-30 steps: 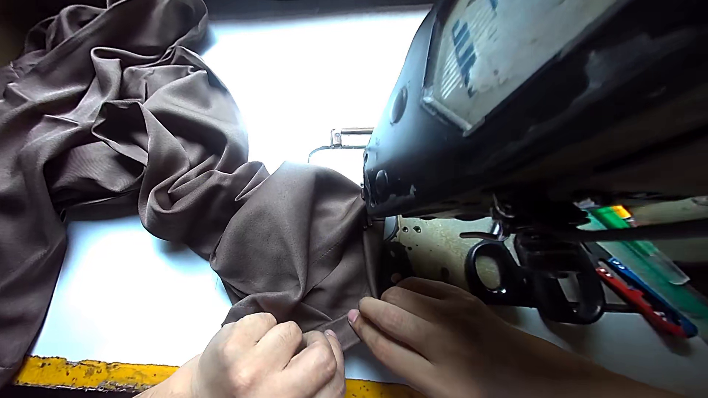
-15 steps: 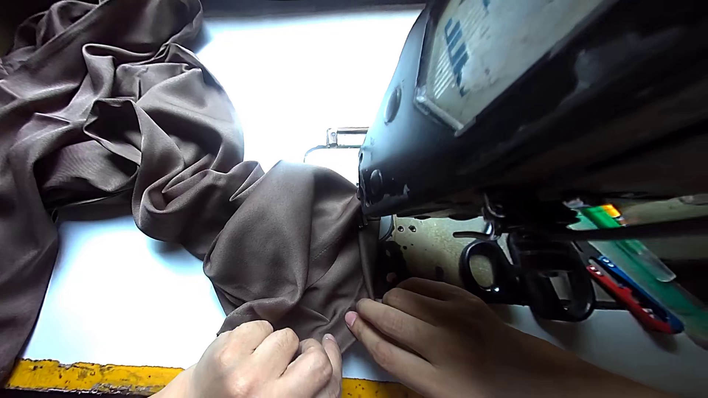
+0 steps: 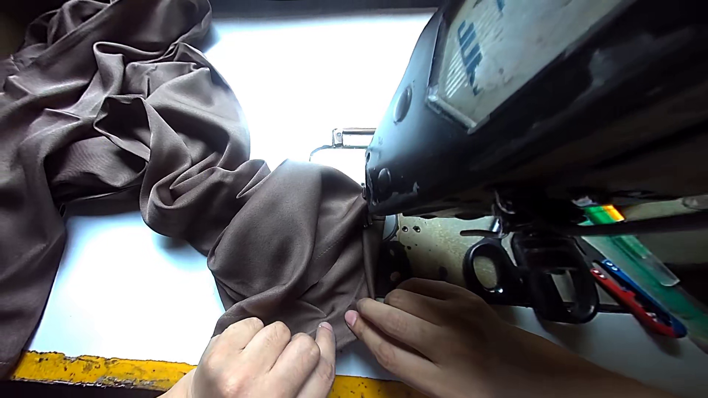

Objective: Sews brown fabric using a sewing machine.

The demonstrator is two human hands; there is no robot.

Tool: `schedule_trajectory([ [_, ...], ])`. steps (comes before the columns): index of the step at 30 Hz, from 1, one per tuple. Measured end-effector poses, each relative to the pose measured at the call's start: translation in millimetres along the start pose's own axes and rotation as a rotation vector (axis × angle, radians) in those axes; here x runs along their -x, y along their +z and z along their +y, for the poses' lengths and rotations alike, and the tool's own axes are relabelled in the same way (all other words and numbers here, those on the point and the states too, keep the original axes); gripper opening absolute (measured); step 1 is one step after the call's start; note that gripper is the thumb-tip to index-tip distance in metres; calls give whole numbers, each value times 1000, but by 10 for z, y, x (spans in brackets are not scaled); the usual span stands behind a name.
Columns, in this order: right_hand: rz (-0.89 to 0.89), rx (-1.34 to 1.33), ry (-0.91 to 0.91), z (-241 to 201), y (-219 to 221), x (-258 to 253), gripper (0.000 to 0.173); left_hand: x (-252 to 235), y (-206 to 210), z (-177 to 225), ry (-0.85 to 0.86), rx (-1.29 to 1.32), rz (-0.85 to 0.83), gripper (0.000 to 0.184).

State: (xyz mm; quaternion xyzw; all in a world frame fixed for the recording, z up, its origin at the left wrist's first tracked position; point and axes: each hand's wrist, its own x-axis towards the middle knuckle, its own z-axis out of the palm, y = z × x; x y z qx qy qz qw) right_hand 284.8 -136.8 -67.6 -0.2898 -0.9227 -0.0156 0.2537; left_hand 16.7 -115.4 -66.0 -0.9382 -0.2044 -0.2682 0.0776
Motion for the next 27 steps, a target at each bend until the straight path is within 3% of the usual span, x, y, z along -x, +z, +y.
schedule_trajectory([
  [18,33,-28,-4,33,65,-5,22,6,29,-14,1,-3,27,20],
  [27,28,-192,182,47,69,-76,18,-15,103,-27,-142,0,55,14],
])
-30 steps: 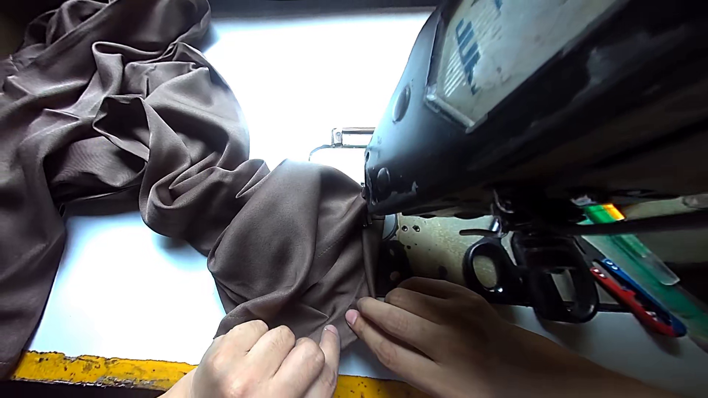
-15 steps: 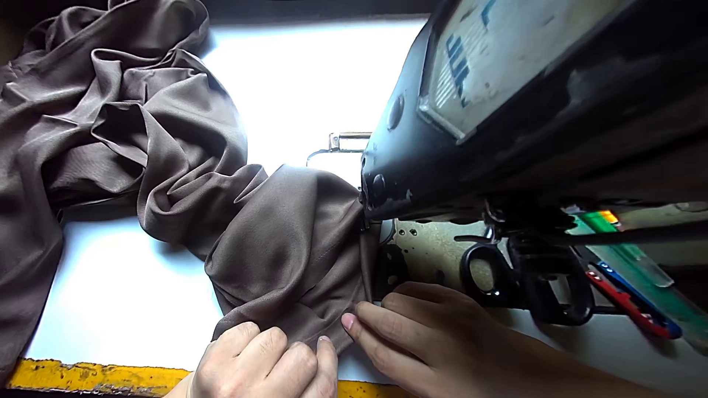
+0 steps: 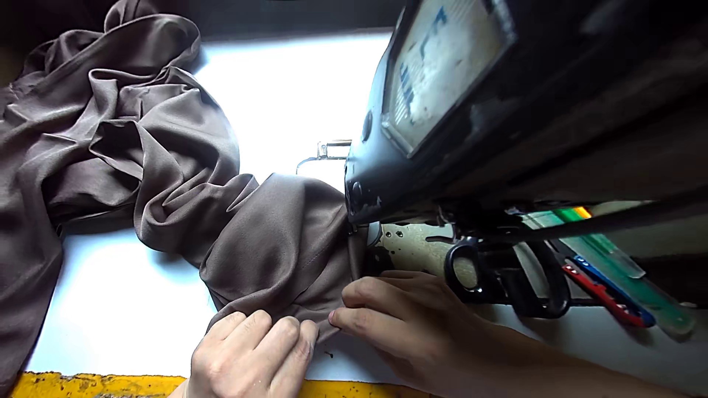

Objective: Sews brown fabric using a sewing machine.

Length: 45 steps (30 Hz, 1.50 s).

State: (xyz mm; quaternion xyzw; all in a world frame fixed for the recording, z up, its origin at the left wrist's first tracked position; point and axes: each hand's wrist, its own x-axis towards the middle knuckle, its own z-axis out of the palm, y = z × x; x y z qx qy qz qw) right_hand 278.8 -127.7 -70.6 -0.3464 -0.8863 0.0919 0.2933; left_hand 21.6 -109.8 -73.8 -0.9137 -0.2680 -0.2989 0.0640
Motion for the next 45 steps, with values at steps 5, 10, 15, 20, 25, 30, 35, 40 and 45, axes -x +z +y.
schedule_trajectory([
  [5,-98,-23,199,-77,-84,-154,18,-92,-5,-37,-129,116,-19,13],
  [10,-213,-111,367,-126,-209,-265,15,-272,-97,-105,-243,413,-23,6],
  [15,-372,-301,547,-108,-410,-362,21,-331,-75,-155,-230,639,5,22],
  [20,-477,-455,662,-85,-536,-456,22,-357,-73,-241,-99,667,-58,13],
  [25,-566,-525,753,-75,-619,-546,23,-383,-62,-277,-79,614,-78,14],
  [30,-623,-560,822,-84,-661,-620,23,-386,-48,-271,-39,472,-31,18],
  [35,-599,-611,847,-67,-659,-647,21,-387,-15,-273,24,287,47,15],
  [40,-527,-746,893,-15,-575,-620,21,-420,-31,-328,163,103,62,16],
  [45,-467,-903,929,30,-566,-573,20,-461,-31,-376,282,-27,113,17],
])
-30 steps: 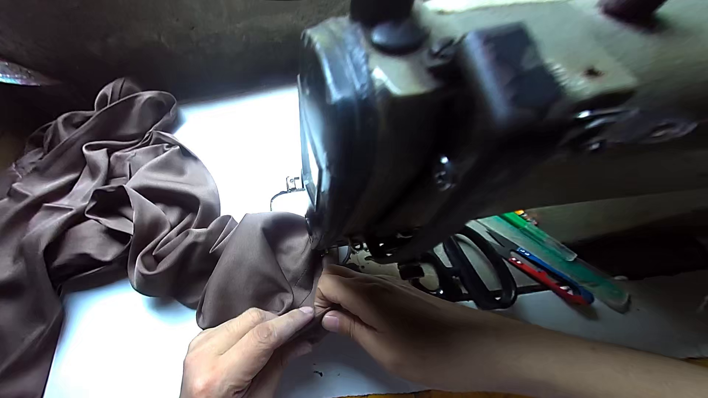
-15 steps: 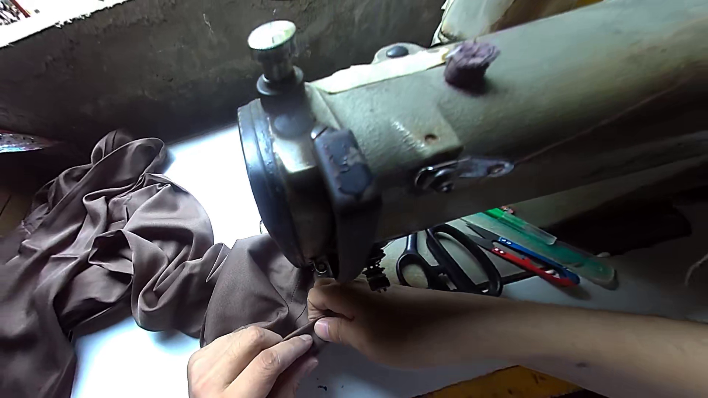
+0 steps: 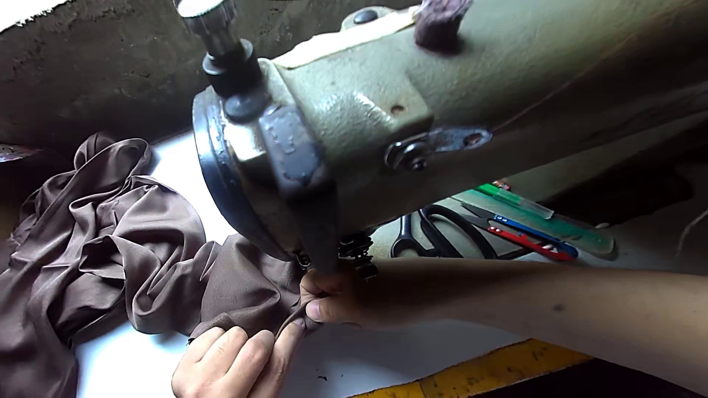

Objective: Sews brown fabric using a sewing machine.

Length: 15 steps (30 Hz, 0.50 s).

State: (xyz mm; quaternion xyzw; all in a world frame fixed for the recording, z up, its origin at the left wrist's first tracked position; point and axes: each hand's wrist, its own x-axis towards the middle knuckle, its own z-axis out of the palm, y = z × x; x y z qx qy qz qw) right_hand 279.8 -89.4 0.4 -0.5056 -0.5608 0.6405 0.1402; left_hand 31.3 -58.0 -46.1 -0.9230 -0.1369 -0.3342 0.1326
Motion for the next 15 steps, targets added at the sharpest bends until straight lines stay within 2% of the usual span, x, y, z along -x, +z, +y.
schedule_trajectory([
  [4,-7,-29,-1,24,-7,0,20,-41,34,-17,22,-1,32,15],
  [8,17,-35,-21,46,13,2,19,33,136,-51,46,19,158,15],
  [10,88,-32,-102,104,59,-24,18,12,93,-29,22,-9,94,15],
  [12,208,58,-238,188,113,-18,10,-65,-58,58,-52,-79,-61,11],
  [15,429,479,-465,349,235,70,35,-198,-295,228,-166,-116,-252,12],
])
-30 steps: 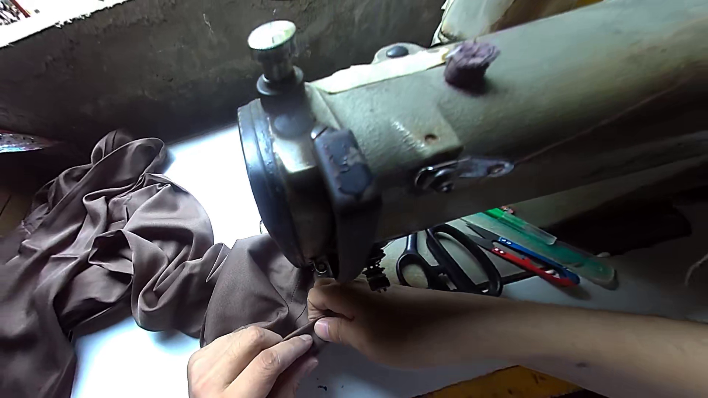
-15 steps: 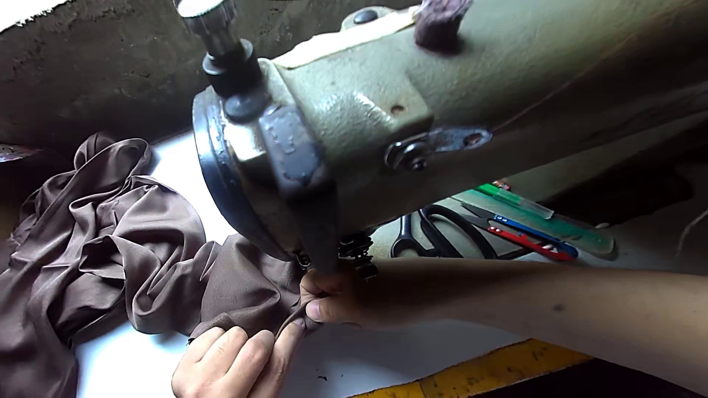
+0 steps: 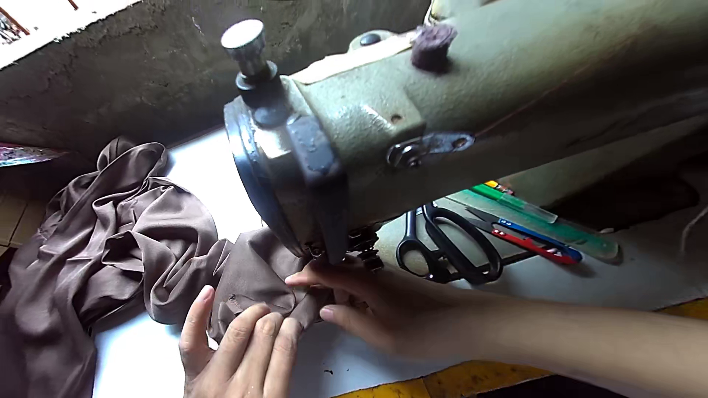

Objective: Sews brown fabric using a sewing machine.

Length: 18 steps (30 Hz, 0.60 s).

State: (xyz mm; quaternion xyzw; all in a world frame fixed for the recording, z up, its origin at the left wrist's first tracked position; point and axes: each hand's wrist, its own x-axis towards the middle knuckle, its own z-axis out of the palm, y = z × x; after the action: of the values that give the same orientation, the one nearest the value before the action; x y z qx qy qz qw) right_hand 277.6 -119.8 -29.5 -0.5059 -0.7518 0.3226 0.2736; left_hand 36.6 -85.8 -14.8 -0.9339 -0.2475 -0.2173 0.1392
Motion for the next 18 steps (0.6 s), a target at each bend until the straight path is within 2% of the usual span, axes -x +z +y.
schedule_trajectory([
  [2,136,229,-235,55,111,76,36,1,-143,81,-44,49,-68,13],
  [6,241,302,-493,66,222,139,28,-6,-237,179,-59,115,-86,13],
  [13,348,254,-668,170,247,65,22,-75,-204,323,3,133,37,13],
  [17,357,238,-701,215,214,98,22,-42,-62,277,1,316,142,11],
  [18,362,251,-708,229,219,128,21,-11,-4,252,-8,368,167,17],
])
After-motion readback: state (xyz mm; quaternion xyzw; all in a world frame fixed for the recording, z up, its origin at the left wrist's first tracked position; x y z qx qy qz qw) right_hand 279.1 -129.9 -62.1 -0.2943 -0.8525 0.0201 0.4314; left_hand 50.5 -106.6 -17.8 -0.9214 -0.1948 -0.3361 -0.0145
